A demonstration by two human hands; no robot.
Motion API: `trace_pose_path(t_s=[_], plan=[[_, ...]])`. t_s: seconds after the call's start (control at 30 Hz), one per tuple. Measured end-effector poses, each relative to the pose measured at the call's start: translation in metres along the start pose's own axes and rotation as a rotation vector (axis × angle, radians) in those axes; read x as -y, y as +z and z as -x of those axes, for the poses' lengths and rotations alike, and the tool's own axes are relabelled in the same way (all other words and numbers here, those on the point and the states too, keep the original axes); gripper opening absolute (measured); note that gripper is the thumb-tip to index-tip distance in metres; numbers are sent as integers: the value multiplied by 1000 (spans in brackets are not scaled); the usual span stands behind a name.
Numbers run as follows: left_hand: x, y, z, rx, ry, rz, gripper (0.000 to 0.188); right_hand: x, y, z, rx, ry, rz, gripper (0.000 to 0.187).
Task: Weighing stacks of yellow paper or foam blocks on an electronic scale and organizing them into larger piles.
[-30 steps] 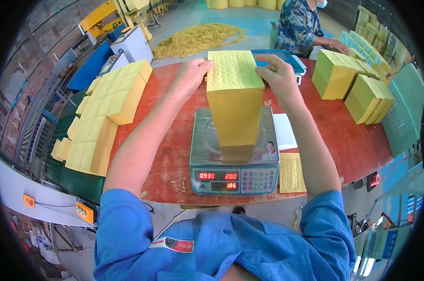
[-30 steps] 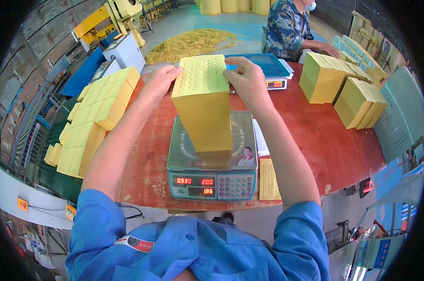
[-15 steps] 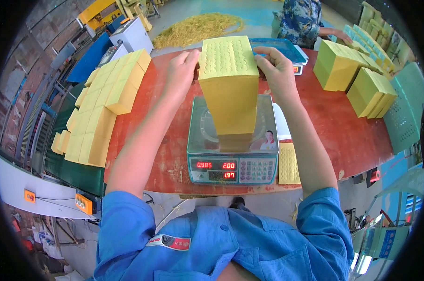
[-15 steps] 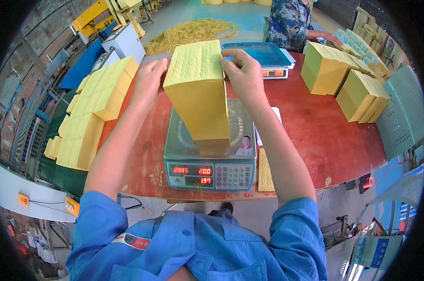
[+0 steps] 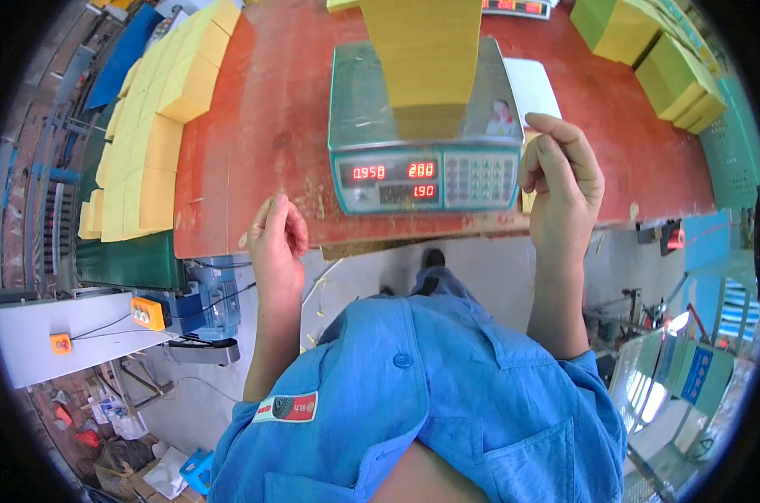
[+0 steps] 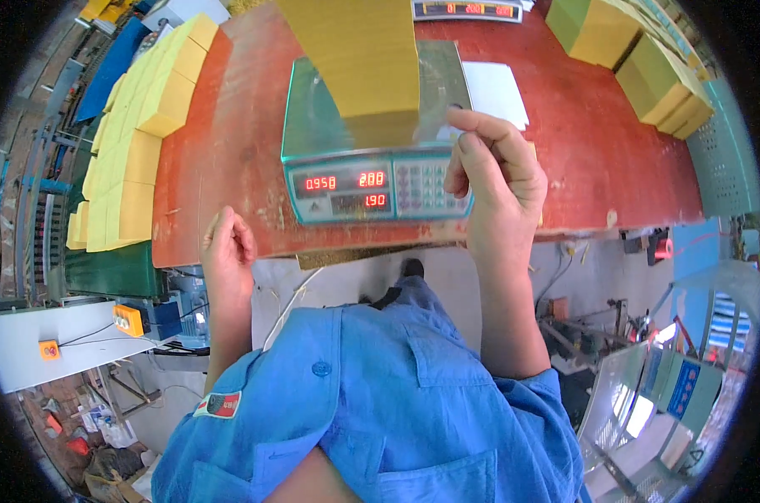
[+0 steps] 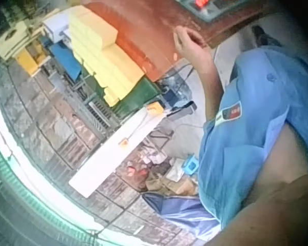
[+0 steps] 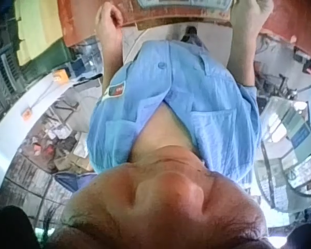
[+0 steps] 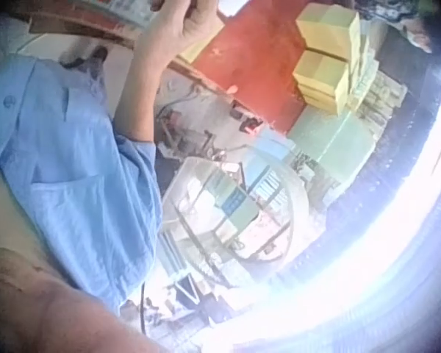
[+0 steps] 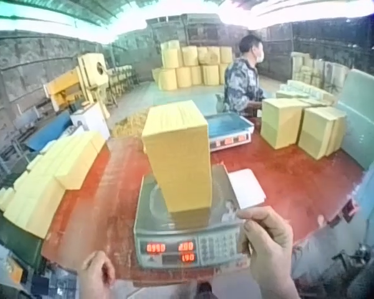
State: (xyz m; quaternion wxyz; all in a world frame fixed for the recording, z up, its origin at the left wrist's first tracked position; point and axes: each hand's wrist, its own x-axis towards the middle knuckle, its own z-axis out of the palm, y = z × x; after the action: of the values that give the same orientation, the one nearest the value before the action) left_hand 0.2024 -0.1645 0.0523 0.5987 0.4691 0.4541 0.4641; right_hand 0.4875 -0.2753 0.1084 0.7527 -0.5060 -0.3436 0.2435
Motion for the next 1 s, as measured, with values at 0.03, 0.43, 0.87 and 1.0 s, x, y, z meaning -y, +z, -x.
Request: trace_pose_path(t_s=[0.03, 0.43, 0.87, 1.0], plan=[[4, -7, 4, 1, 17, 3, 31, -4, -1, 12, -1, 12, -8, 19], [19, -53, 65, 50, -67, -65, 34, -4, 2, 132, -100, 68, -3, 18], [7, -25, 26, 143, -75, -109, 31, -16, 2, 101, -123, 144, -67, 16], [-22, 7, -19, 218, -20, -35, 28, -23, 5, 57, -34, 242, -146, 14]])
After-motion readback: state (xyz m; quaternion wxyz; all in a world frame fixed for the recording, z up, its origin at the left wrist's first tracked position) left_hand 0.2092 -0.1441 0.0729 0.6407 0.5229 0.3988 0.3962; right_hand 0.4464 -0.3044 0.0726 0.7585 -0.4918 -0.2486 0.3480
